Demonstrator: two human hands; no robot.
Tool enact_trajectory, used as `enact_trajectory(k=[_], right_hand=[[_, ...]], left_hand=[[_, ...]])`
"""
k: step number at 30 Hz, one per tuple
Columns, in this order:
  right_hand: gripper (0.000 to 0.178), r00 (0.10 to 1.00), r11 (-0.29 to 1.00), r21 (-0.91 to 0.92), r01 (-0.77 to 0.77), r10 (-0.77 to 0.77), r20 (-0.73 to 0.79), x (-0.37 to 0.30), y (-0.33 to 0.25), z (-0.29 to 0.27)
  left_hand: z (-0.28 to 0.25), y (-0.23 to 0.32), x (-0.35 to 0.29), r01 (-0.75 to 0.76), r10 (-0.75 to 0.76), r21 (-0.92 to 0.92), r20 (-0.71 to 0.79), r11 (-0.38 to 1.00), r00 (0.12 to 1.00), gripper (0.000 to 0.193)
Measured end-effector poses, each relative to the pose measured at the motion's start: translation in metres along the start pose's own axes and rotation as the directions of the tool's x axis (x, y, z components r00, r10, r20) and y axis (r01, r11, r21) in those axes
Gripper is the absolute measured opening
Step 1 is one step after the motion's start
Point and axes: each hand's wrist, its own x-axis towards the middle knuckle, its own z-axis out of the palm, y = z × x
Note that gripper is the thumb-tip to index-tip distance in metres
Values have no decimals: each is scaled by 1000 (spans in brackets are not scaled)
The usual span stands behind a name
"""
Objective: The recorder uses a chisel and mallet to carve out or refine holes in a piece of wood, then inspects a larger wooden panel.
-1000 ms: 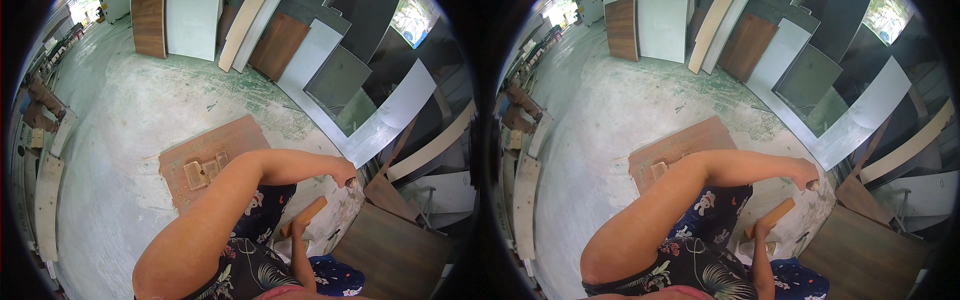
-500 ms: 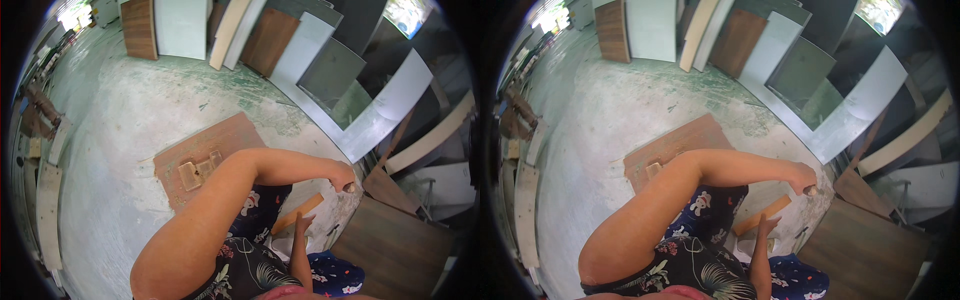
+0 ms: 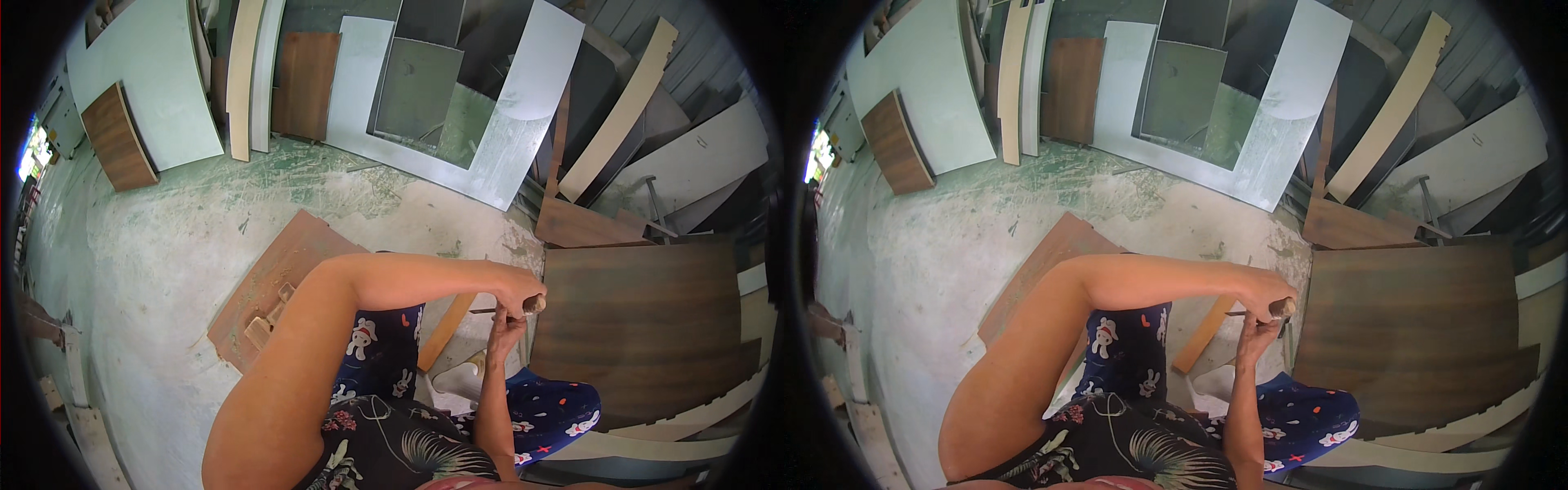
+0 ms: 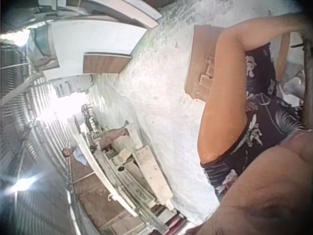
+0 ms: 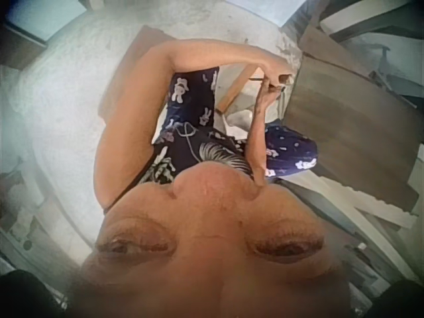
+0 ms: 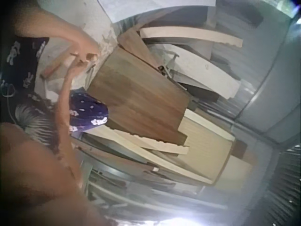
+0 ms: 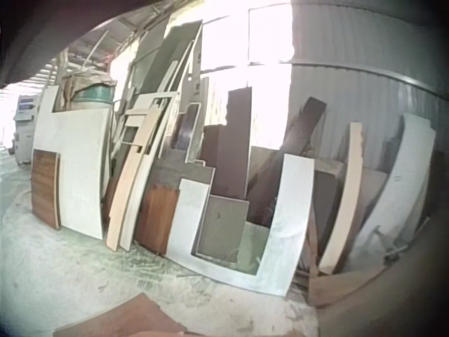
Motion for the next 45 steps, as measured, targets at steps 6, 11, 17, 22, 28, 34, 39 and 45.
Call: enact_trajectory(k=[6, 11, 17, 22, 28, 34, 39, 45], right_hand=[[21, 967, 968, 99, -231, 239, -92, 7, -2, -28], [21, 953, 961, 71, -266, 273, -130, 13, -2, -29], [21, 954, 959, 53, -279, 283, -97, 6, 14, -19], [23, 956, 939, -189, -289, 293, -7, 0, 21, -8], [23, 953, 957, -24, -289, 290, 85, -9, 14, 1], [26, 920, 925, -91, -369, 378, 101, -10, 10, 1], [27, 908, 915, -82, -396, 403, 113, -13, 17, 8], [27, 900, 905, -125, -407, 420, 115, -19, 19, 16]], left_hand=[[-84, -27, -29, 165, -204, -291, -110, 942, 973, 67], [-79, -166, -195, 229, -442, -381, -704, 896, 556, 49], [146, -249, -538, 719, -640, -695, -549, -8, -538, 72], [270, -208, -605, 730, -642, -439, -361, -523, -677, 67], [263, -205, -493, 894, -794, -267, -416, -359, -443, 67], [256, -200, -459, 928, -820, -202, -436, -313, -371, 68], [251, -188, -458, 931, -827, -179, -429, -317, -364, 68], [248, -180, -462, 937, -838, -140, -421, -319, -348, 69]])
